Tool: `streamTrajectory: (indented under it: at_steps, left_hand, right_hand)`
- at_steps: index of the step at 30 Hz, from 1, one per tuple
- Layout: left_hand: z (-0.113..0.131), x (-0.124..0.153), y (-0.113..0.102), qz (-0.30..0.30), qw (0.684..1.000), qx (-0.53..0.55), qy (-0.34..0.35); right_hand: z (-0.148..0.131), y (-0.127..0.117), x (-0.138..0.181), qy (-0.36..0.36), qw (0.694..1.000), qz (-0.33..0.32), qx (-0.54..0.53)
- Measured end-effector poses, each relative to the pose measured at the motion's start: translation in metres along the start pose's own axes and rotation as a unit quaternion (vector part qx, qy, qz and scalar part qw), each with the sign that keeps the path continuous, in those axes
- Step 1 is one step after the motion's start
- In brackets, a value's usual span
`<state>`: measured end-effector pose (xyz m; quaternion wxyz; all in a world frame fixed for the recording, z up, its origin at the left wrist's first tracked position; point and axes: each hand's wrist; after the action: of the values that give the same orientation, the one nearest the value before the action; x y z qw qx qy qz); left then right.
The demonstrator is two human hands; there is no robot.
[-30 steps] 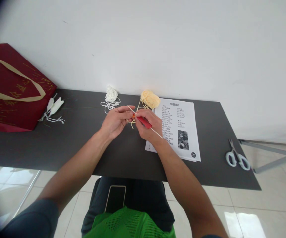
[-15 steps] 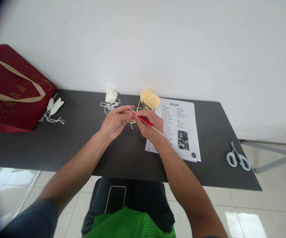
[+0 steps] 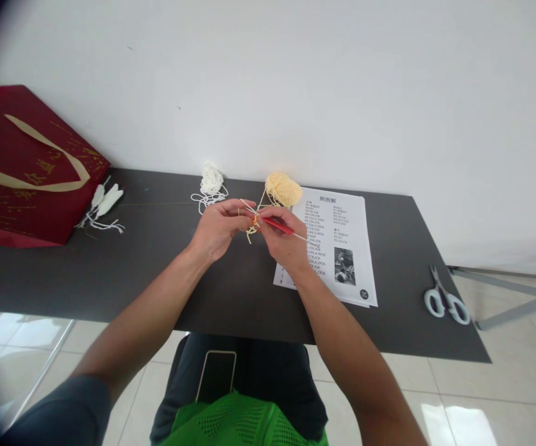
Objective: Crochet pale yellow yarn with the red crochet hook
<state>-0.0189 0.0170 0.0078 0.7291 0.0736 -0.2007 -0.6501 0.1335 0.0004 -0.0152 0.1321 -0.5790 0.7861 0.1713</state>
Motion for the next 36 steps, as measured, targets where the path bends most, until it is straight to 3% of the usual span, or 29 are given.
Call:
streamTrajectory:
  at_steps: [9,21,28,36]
  left_hand:
    - [-0.001,0.003,0.003,-0.006,0.999,-0.045,0.016]
    - [0.001,0.004,0.006,0.074,0.995,-0.051,0.032]
    - [0.0,0.003,0.003,0.002,0.999,-0.045,0.012]
    - [-0.002,0.001,-0.001,-0.006,0.998,-0.053,0.032]
  right_hand:
    - [0.001,-0.001,0.0,0.025,1.0,0.001,0.01]
    - [0.007,0.004,-0.001,0.166,0.978,-0.006,-0.122]
    - [0.002,0.005,-0.005,0.243,0.955,0.012,-0.167]
    - [-0.001,0.005,-0.003,0.283,0.941,0.006,-0.186]
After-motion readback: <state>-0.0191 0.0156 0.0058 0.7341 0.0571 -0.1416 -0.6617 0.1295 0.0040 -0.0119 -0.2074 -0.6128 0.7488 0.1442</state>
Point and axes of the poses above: each hand's wrist, its own x-axis away from the middle knuckle, its own y-axis out of the palm, z = x × y, and after that the axes turned 13 degrees about z, right-handed
